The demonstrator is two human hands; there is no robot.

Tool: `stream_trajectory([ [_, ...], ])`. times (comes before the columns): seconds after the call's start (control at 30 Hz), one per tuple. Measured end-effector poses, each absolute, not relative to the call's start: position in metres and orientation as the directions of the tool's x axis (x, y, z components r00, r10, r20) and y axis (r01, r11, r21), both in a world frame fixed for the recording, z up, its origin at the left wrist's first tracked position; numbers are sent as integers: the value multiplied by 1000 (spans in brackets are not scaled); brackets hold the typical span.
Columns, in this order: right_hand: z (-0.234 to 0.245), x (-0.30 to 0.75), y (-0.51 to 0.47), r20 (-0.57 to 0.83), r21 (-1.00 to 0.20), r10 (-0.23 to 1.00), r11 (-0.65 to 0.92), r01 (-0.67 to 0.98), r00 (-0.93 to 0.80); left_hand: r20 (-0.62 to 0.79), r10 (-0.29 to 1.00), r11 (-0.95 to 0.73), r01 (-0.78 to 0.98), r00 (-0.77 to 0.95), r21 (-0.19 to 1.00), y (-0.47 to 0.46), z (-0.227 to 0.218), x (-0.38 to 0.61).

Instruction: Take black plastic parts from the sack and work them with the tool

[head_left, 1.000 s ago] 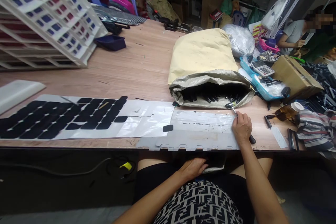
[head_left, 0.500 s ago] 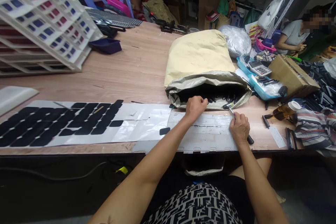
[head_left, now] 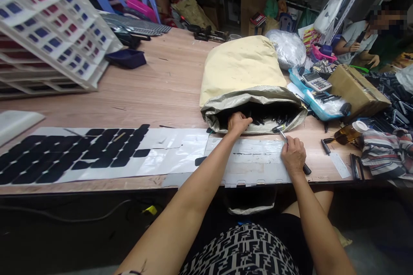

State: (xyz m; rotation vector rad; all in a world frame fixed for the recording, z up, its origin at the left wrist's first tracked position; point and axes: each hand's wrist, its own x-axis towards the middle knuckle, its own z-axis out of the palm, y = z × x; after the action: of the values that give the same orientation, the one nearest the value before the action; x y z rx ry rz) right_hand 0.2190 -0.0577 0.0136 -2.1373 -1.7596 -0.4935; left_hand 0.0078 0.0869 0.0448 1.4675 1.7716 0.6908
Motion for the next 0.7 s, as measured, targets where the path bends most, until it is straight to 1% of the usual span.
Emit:
stream_trajectory([
  [0.07,13,219,-58,457,-32,870,-190,981,183,-39,998,59,564,-47,824,71,47,4],
  [0.13,13,219,-58,453,-32,872,-195,980,188,77,992,-121,531,104,839,51,46,-2],
  [0.2,12,219,-58,450,-37,872,-195,980,191,106,952,-246,507,288,826,31,39,-8],
  [0.27,12,219,-58,448,-47,873,-191,980,192,95,908,-314,512,408,800,13,28,-12],
  [0.33,13,219,-57,440,-61,876,-189,980,197,110,888,-357,520,446,776,2,16,-14],
  [0.4,16,221,-56,426,-92,881,-187,978,209,140,885,-381,517,444,766,-2,7,-13],
  [0.47,21,222,-58,414,-159,882,-175,972,227,149,888,-383,518,436,764,-2,2,-12],
  [0.53,27,221,-64,409,-260,875,-159,953,257,138,892,-372,526,430,764,0,0,-11],
  [0.63,35,215,-82,369,-473,887,-79,878,278,127,898,-360,538,422,762,2,-1,-11],
  [0.7,40,209,-96,317,-609,915,-3,793,247,130,900,-360,540,417,761,3,-2,-10],
])
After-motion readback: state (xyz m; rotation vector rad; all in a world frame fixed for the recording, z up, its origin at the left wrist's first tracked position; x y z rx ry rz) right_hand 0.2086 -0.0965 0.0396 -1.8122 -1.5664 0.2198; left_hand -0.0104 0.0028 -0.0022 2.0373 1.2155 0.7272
